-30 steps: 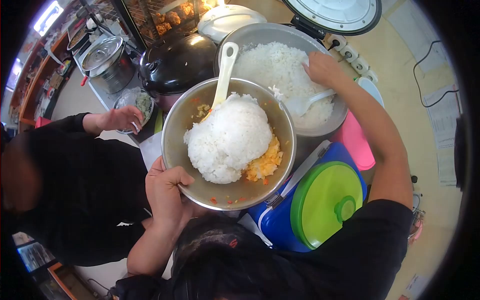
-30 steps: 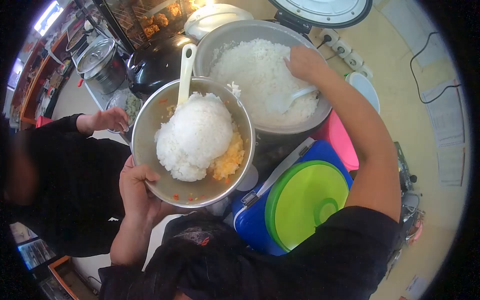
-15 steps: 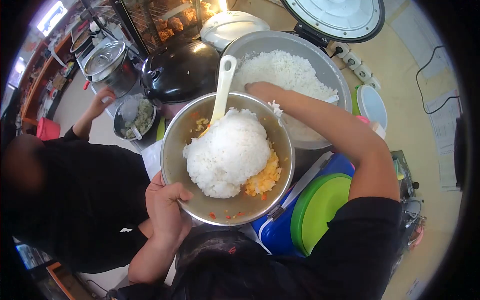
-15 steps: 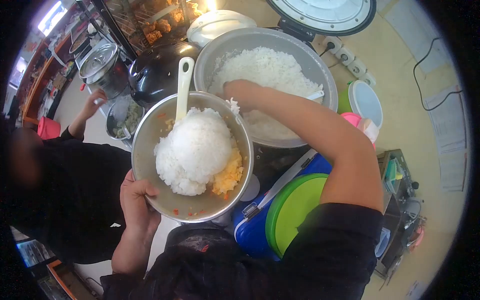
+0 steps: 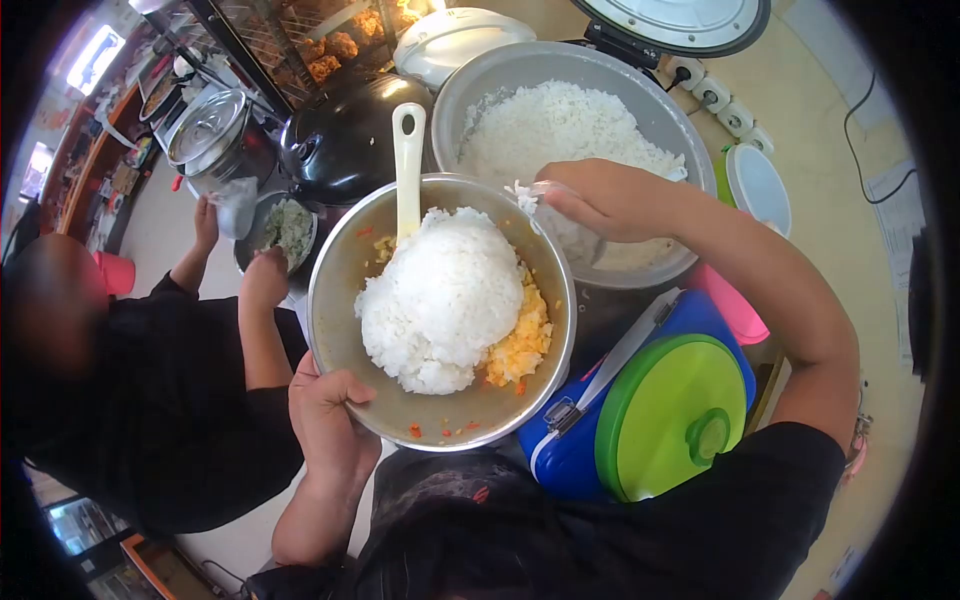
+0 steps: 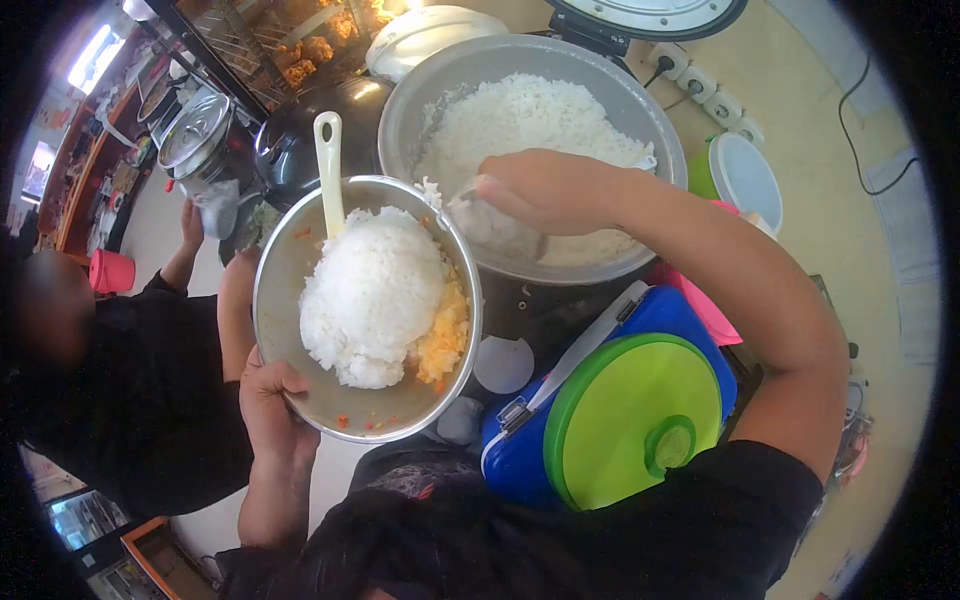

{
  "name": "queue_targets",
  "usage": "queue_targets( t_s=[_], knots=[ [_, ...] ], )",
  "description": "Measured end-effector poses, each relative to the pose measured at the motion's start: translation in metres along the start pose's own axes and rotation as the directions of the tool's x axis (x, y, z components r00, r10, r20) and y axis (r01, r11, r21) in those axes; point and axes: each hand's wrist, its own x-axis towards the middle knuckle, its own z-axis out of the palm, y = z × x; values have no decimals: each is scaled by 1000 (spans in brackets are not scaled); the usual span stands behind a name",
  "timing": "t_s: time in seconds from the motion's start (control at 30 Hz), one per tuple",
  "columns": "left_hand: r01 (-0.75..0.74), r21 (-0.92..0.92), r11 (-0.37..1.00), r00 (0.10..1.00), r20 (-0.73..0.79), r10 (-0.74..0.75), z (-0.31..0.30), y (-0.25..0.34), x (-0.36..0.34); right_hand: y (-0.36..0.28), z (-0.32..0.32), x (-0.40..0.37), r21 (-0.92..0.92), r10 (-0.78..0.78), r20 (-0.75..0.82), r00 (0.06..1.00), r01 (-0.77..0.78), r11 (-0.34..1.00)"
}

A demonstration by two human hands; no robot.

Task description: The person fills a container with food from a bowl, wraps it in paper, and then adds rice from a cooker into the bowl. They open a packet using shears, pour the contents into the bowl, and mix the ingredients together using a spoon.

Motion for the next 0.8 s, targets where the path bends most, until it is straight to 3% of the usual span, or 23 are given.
queue_targets(
  t_s=[0.07,0.27,0.37,0.47,0.67,0.8],
  knots=[
    [0,3,1000,1000,1,0,0,1,0,2,-6,-11,34,-49,-38,998,51,998],
    [-19,-5,1000,1000,-17,19,1,0,0,28,-21,-31,144,27,-149,988,-5,990],
    [5,3,1000,1000,-27,-5,1,3,0,3,-41,-41,430,507,-43,861,-443,787],
    [1,13,1000,999,-50,-1,7,5,-1,18,-39,-47,447,576,-116,809,-475,758],
    [10,51,999,1000,-8,-9,3,6,-4,37,-49,-65,599,644,-152,750,-448,664],
    [39,72,997,999,-29,-37,6,12,-9,26,-73,-66,641,490,-482,726,-89,763]
  ],
)
